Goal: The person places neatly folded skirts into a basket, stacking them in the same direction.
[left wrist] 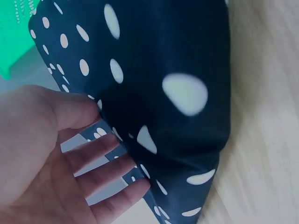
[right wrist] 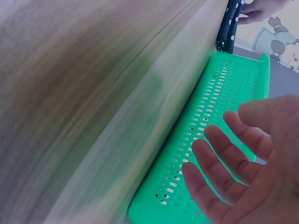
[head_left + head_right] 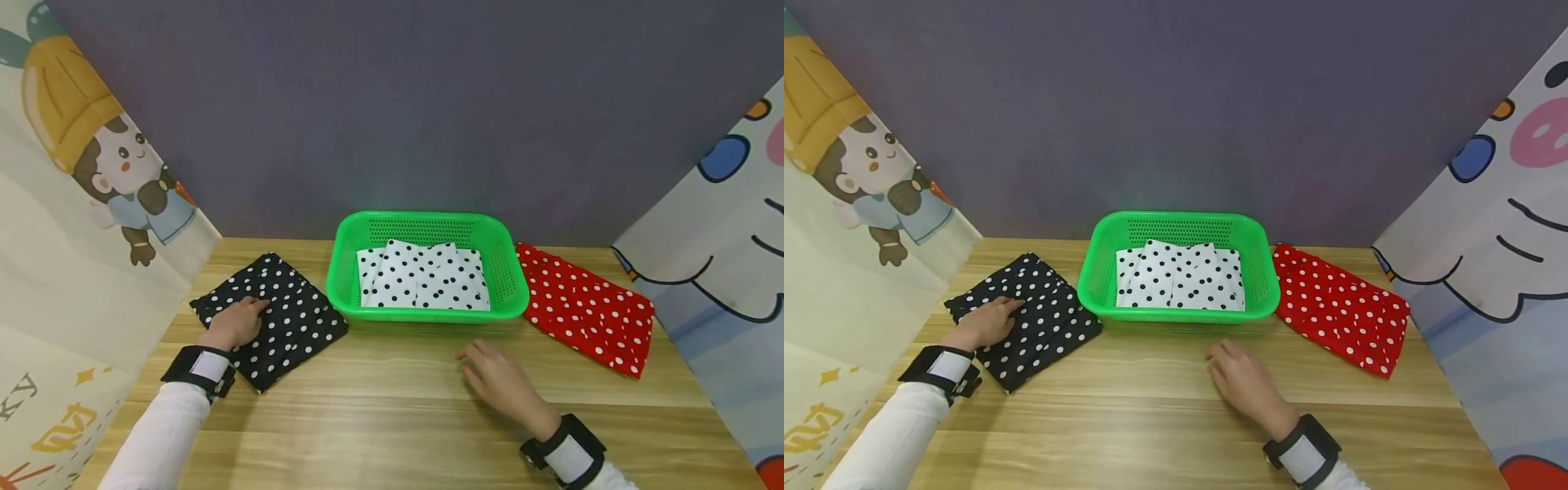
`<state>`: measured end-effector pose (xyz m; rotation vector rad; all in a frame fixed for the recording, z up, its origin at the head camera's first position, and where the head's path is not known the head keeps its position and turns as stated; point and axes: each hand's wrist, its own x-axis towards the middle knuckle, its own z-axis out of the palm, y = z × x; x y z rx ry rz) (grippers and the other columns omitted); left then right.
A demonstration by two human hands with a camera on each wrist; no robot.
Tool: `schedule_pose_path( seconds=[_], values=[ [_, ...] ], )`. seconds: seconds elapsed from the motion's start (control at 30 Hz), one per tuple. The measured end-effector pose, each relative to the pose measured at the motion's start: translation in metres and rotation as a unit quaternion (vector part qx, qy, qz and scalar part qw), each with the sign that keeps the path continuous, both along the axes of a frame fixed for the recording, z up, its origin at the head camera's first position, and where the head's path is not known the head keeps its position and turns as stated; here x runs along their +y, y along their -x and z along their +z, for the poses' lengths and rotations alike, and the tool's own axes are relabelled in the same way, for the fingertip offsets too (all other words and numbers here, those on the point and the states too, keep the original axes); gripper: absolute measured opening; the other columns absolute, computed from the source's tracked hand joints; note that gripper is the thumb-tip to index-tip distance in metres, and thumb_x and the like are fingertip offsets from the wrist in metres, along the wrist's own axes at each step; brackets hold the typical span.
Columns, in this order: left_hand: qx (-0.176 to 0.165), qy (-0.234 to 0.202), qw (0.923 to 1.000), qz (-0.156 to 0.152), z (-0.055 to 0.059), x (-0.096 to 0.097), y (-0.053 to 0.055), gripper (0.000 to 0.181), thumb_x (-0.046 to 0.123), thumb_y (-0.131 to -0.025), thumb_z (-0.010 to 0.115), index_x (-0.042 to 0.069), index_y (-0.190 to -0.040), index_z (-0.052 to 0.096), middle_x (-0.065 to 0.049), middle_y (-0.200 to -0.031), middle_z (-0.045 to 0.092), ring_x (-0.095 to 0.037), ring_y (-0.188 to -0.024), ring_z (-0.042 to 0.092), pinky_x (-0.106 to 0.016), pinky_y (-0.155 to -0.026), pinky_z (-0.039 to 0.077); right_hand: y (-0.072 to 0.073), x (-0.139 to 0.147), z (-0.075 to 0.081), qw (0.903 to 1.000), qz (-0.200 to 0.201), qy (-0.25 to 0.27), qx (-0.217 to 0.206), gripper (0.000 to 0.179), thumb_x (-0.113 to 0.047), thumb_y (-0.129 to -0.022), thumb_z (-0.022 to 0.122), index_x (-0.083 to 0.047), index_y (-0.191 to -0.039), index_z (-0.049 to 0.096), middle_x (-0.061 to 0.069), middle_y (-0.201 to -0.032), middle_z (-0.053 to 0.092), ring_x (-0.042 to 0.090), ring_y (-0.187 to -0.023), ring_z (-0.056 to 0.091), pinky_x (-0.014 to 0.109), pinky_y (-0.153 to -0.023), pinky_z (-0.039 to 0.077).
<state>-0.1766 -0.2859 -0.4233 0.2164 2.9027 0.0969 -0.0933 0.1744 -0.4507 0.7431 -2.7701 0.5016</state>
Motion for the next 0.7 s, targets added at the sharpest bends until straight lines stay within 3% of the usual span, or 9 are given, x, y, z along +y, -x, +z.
schedule_pose_path(
  seconds=[0.17, 0.43, 0.57, 0.7],
  values=[
    [0.019, 0.008, 0.9997, -0.014, -0.002, 0.003, -0.009, 0.044, 0.012, -0.085, 0.057, -0.001, -0.127, 0.051, -0.026, -0.119, 0.05, -0.045, -0.103, 0.052, -0.056, -0.075, 0.048, -0.001, -0.005, 0.0, 0.9999, 0.005, -0.007, -0.007, 0.02, -0.013, -0.077, 0.071, -0.014, -0.095, 0.065, -0.004, -0.09, 0.06, 0.012, -0.083, 0.06, 0.028, -0.066, 0.052],
    [0.066, 0.003, 0.9968, -0.046, -0.006, 0.009, -0.031, 0.047, 0.018, -0.077, 0.069, -0.001, -0.118, 0.058, -0.02, -0.106, 0.055, -0.039, -0.094, 0.054, -0.053, -0.075, 0.047, -0.002, -0.019, -0.002, 0.9984, 0.053, -0.018, -0.01, 0.03, -0.021, -0.08, 0.069, -0.013, -0.108, 0.064, 0.0, -0.1, 0.063, 0.015, -0.09, 0.062, 0.032, -0.074, 0.053],
    [0.088, -0.001, 0.9946, -0.055, -0.009, 0.013, -0.041, 0.046, 0.018, -0.076, 0.071, -0.001, -0.116, 0.059, -0.023, -0.117, 0.052, -0.043, -0.105, 0.051, -0.057, -0.079, 0.045, -0.002, -0.028, -0.002, 0.9969, 0.076, -0.016, -0.013, 0.036, -0.024, -0.079, 0.069, -0.013, -0.113, 0.062, 0.002, -0.107, 0.063, 0.018, -0.096, 0.061, 0.034, -0.08, 0.052],
    [0.079, -0.009, 0.9954, -0.055, -0.013, 0.019, -0.051, 0.048, 0.018, -0.077, 0.07, -0.002, -0.118, 0.056, -0.026, -0.13, 0.045, -0.046, -0.112, 0.049, -0.056, -0.083, 0.045, -0.003, -0.037, -0.004, 0.9949, 0.098, -0.015, -0.019, 0.043, -0.026, -0.079, 0.069, -0.014, -0.119, 0.06, 0.006, -0.115, 0.061, 0.022, -0.104, 0.059, 0.039, -0.087, 0.049]
  ],
)
